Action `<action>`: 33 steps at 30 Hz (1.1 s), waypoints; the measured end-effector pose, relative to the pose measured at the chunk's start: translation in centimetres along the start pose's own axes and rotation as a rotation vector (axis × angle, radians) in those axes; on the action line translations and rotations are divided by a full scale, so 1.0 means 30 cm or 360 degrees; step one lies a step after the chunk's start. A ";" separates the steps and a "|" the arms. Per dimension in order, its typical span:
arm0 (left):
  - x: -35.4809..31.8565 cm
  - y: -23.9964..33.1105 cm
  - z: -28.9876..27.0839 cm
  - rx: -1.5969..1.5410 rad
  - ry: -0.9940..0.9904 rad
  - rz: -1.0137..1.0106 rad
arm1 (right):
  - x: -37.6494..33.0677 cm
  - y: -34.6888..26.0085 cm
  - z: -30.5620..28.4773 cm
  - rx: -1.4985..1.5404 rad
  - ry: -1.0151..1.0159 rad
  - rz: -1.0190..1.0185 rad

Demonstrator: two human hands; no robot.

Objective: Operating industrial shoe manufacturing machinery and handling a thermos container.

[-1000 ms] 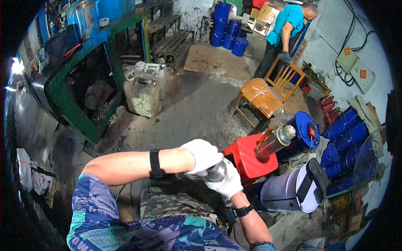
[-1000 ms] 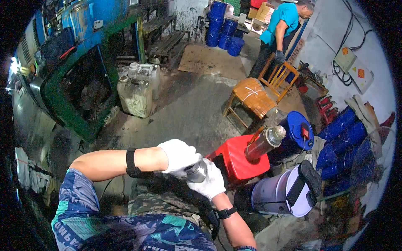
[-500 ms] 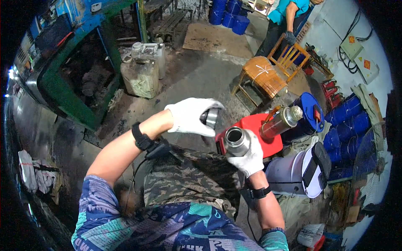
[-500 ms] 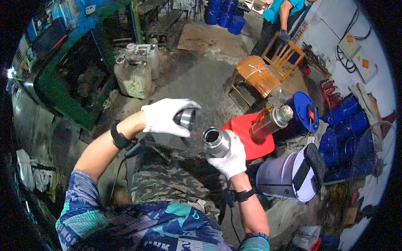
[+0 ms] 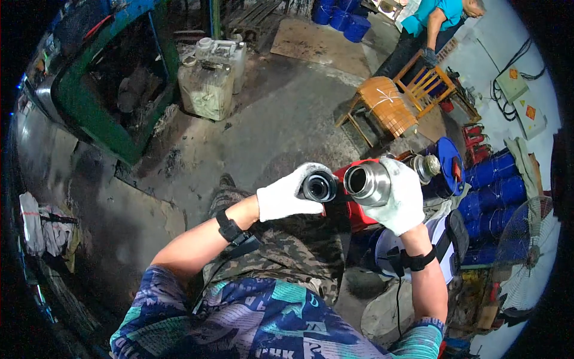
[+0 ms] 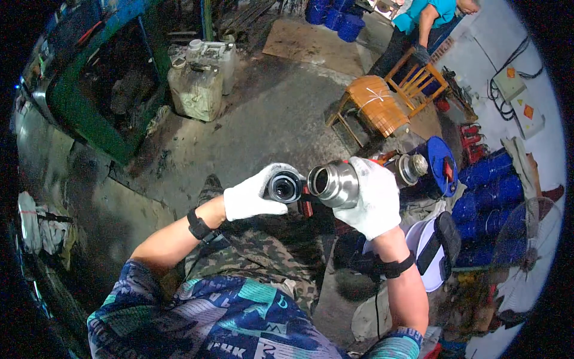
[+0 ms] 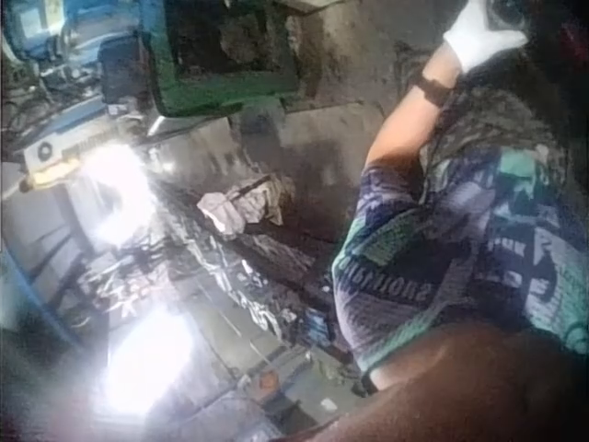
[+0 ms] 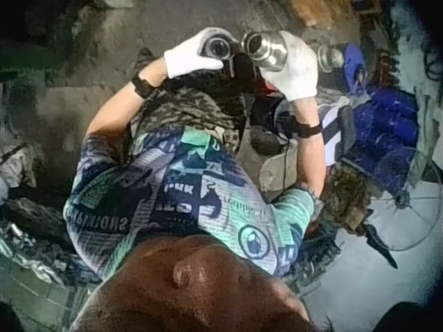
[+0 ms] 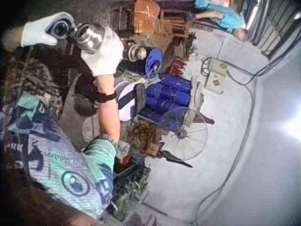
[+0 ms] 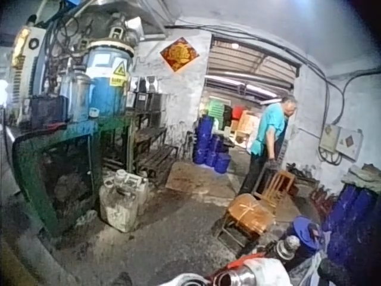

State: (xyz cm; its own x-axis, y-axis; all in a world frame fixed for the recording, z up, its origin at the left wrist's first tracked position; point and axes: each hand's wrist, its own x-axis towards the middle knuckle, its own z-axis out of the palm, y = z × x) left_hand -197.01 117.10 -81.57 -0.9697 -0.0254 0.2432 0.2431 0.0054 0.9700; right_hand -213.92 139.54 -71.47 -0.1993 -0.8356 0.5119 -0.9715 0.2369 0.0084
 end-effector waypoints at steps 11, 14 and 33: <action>-0.012 -0.003 0.027 0.0003 0.0099 0.0093 | 0.083 -0.065 -0.072 -0.0109 -0.0216 -0.0181; -0.020 0.015 0.031 0.0080 0.0098 0.0109 | 0.092 -0.076 -0.091 -0.0124 -0.0224 -0.0235; -0.045 0.060 0.044 -0.0004 0.0174 0.0028 | 0.110 -0.076 -0.161 -0.0212 -0.0162 -0.0252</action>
State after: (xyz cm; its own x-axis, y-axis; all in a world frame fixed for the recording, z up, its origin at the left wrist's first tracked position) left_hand -195.30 118.47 -80.15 -0.9566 -0.1343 0.2586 0.2604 0.0045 0.9655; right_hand -211.75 138.64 -65.67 -0.0643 -0.9117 0.4057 -0.9675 0.1566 0.1985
